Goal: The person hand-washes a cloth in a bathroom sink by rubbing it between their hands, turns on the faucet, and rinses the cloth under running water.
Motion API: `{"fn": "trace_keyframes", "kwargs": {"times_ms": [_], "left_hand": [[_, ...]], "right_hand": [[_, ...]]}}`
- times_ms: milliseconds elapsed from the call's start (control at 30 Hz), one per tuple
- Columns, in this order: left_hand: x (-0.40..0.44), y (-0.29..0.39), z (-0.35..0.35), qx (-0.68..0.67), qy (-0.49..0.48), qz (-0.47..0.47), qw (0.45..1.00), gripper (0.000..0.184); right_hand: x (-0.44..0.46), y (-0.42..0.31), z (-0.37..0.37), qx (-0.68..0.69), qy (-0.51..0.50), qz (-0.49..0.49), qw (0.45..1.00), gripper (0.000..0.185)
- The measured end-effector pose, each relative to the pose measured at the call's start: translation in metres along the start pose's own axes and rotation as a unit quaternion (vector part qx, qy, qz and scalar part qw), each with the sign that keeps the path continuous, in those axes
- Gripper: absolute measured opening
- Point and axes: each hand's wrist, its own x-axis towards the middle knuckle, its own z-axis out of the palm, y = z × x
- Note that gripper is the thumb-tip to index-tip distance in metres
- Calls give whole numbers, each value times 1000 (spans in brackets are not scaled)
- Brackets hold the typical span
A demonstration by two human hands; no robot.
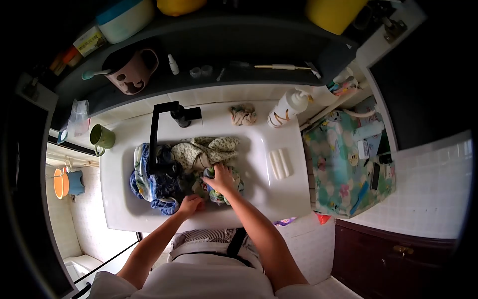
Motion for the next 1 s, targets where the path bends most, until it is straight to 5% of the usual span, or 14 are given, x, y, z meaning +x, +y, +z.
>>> {"fn": "trace_keyframes", "kwargs": {"times_ms": [100, 200, 300, 367, 433, 533, 633, 667, 733, 800, 933, 967, 1000], "left_hand": [[-33, 36, -3, 30, 6, -12, 999, 15], [-29, 33, -9, 53, 93, 90, 990, 17], [-19, 29, 5, 273, 262, 294, 878, 43], [1, 19, 9, 282, 277, 280, 875, 65], [3, 36, 15, 132, 135, 206, 960, 92], [4, 53, 27, 245, 171, 180, 937, 95], [3, 78, 31, 427, 165, 153, 876, 77], [-5, 96, 33, 461, 129, 132, 868, 70], [7, 90, 29, 483, 115, 247, 832, 48], [5, 98, 25, 558, 53, 341, 755, 40], [-13, 112, 49, 568, -80, 408, 711, 20], [-18, 117, 56, 600, -95, 393, 691, 22], [-26, 123, 65, 630, -111, 376, 670, 23]], "right_hand": [[-1, -13, -31, 14, 7, -80, 997, 10], [-12, -10, -34, -13, -48, -175, 983, 9], [-42, -14, -67, 35, -32, -246, 968, 4], [-66, -9, -81, 52, -5, -291, 955, 10], [-94, -10, -103, 54, -25, -234, 970, 11], [-119, 4, -120, 7, -89, -222, 971, 12], [-131, 10, -120, -1, -54, -331, 942, 11], [-128, 8, -127, 14, -97, -270, 958, 11], [-114, -5, -150, 46, -182, -147, 971, 10], [-92, -15, -157, 137, -66, -107, 982, 8], [-42, -25, -143, 209, -4, -52, 977, 13], [-31, -32, -135, 247, 2, -58, 967, 18], [-21, -41, -137, 332, -87, 34, 939, 18]]}}
